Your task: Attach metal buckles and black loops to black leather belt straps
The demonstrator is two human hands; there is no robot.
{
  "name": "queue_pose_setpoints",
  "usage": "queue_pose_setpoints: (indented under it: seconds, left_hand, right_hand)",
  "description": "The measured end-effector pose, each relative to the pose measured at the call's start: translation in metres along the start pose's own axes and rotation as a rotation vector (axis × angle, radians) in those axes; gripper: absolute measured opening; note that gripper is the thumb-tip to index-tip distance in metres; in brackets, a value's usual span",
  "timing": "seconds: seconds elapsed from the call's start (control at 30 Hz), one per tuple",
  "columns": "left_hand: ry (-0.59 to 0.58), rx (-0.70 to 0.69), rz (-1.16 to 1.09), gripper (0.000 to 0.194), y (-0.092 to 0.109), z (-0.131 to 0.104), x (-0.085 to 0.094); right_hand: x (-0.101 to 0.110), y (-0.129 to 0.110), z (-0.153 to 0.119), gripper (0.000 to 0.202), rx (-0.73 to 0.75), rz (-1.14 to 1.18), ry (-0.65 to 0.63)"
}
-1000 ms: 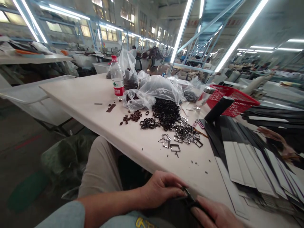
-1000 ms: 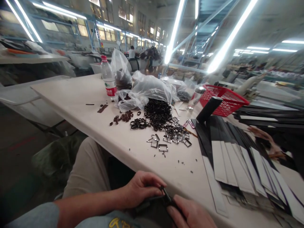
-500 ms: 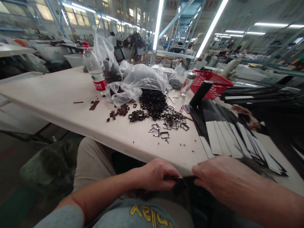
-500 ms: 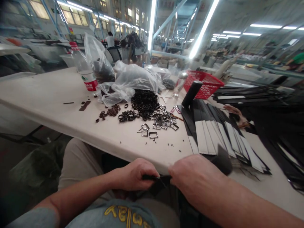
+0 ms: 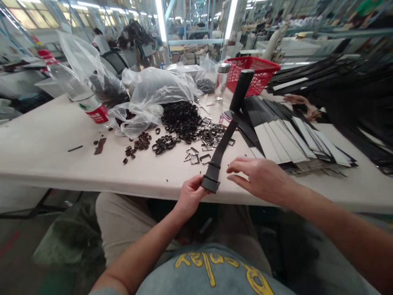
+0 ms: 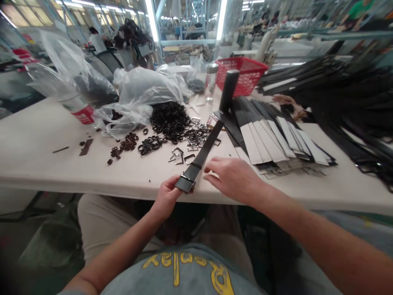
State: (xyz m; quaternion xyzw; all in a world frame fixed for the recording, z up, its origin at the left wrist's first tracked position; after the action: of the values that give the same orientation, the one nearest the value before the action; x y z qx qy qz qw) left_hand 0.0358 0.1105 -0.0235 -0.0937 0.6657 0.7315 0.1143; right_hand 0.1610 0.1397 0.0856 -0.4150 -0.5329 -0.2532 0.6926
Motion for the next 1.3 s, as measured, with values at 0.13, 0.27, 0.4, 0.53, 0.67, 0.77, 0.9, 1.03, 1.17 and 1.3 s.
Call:
queue_pose_setpoints:
  seconds: [0.13,0.27,0.4,0.53,0.67,0.77,0.9,1.03,1.17,1.3]
  left_hand:
    - [-0.003,0.026,-0.023,0.019,-0.007,-0.006,-0.002]
    - [-0.036,0.067,-0.089,0.021,-0.012,-0.013,-0.021]
    - [-0.053,0.101,-0.138,0.024,-0.019,-0.019,-0.040]
    - [-0.020,0.112,-0.151,0.025,-0.029,-0.019,-0.049]
    - [-0.012,0.122,-0.151,0.027,-0.036,-0.015,-0.056]
    - [-0.085,0.148,-0.139,0.032,-0.037,-0.010,-0.061]
    - [-0.151,0.123,0.045,0.039,-0.025,0.004,-0.032]
    - [-0.015,-0.082,0.444,0.027,0.017,0.038,0.050]
    - [0.070,-0.300,1.243,0.017,0.067,0.077,0.111]
    - [0.069,-0.264,1.496,0.019,0.071,0.108,0.133]
  right_hand:
    - [-0.064,0.010,-0.024,0.031,-0.159,0.614,-0.234]
    - [-0.090,0.011,-0.035,0.039,-0.301,1.192,-0.100]
    - [-0.104,0.019,-0.047,0.043,-0.473,1.514,0.080]
    - [-0.107,0.026,-0.054,0.039,-0.560,1.639,0.238]
    - [-0.109,0.034,-0.051,0.039,-0.599,1.697,0.283]
    - [-0.106,0.047,-0.047,0.041,-0.607,1.658,0.305]
    - [-0.094,0.069,-0.039,0.042,-0.563,1.528,0.384]
    - [-0.094,0.079,-0.033,0.043,-0.564,1.520,0.377]
    - [-0.095,0.075,-0.032,0.045,-0.539,1.491,0.340]
    - [-0.095,0.073,-0.033,0.045,-0.532,1.470,0.327]
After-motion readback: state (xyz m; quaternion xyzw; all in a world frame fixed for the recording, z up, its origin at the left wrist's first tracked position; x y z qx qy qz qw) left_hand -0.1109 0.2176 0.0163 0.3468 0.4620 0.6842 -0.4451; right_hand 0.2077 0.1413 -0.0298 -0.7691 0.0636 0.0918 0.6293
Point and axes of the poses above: each hand's wrist, its own z-axis towards the middle knuckle, its own x-axis out of the back of the hand, y = z × x, the point moved 10 cm from there along z, towards the middle knuckle, and after that the axes turned 10 degrees about -x, right-handed, at the moved point
